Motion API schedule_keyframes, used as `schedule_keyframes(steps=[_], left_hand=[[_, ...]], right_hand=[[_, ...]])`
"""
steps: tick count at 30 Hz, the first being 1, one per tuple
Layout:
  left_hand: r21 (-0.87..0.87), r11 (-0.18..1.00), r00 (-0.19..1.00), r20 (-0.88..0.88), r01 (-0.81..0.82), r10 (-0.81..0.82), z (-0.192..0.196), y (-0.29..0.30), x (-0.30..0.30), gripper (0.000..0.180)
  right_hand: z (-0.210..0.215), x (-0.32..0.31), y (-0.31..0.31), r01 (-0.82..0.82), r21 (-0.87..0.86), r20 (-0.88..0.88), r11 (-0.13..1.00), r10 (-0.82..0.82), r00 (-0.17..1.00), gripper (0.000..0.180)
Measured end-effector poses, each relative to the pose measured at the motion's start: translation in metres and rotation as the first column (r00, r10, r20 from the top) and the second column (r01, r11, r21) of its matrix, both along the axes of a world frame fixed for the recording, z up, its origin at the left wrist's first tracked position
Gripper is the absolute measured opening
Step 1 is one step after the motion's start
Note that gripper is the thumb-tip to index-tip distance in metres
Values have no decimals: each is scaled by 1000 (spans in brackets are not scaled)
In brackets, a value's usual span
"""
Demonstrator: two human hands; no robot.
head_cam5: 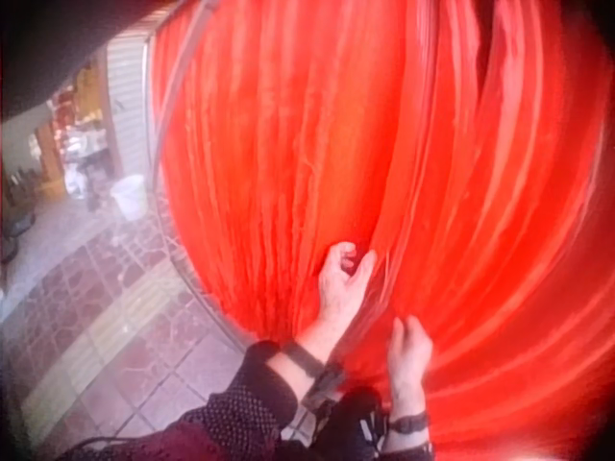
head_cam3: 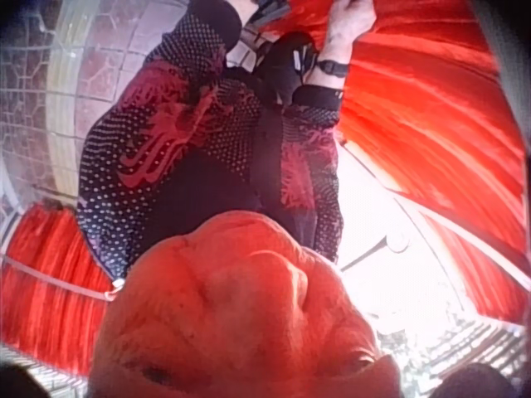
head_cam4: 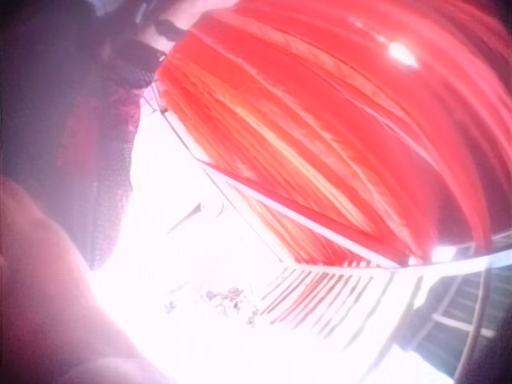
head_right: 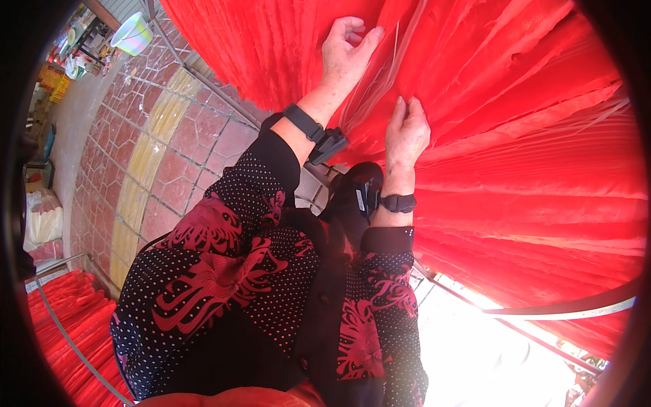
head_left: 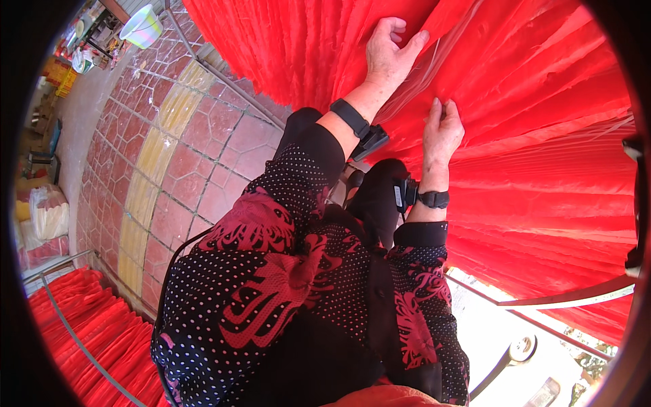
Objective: The person assembles a red paper lantern by hand, threading white strings through the top edge of the lantern and securing them to the frame. The person repeatedly adjusts and ties the strings to hold the lantern structure in place.
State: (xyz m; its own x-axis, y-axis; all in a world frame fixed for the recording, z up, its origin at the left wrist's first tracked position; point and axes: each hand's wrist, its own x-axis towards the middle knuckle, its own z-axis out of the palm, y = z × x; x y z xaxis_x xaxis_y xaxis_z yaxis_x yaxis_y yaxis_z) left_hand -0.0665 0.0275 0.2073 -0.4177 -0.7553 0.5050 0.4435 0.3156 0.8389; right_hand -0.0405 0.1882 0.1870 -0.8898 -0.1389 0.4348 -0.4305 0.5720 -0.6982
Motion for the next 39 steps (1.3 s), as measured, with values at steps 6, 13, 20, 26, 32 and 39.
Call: schedule_keyframes(steps=[6, 13, 20, 26, 32, 39], left_hand=[[56, 991, 985, 112, 125, -130, 12, 17, 1, 51], [-181, 980, 991, 88, -79, 97, 9, 24, -15, 30], [49, 994, 995, -3, 98, -98, -5, 17, -13, 14], [187, 973, 986, -121, 134, -113, 1, 12, 1, 19], [-76, 996, 994, -102, -48, 40, 12, 24, 22, 46], [-179, 984, 994, 100, -21, 39, 8, 29, 16, 56]], right_hand=[[1, 2, -2, -21, -32, -15, 999, 21, 1000, 19], [1, 2, -2, -7, 26, -52, 1000, 8, 999, 20], [1, 3, 1, 0, 3, -34, 1000, 0, 999, 20], [-1, 3, 0, -6, -5, -34, 1000, 6, 999, 19], [-1, 6, -3, -26, -13, -19, 1000, 25, 999, 19], [2, 10, -3, -18, 35, -47, 999, 20, 999, 19]])
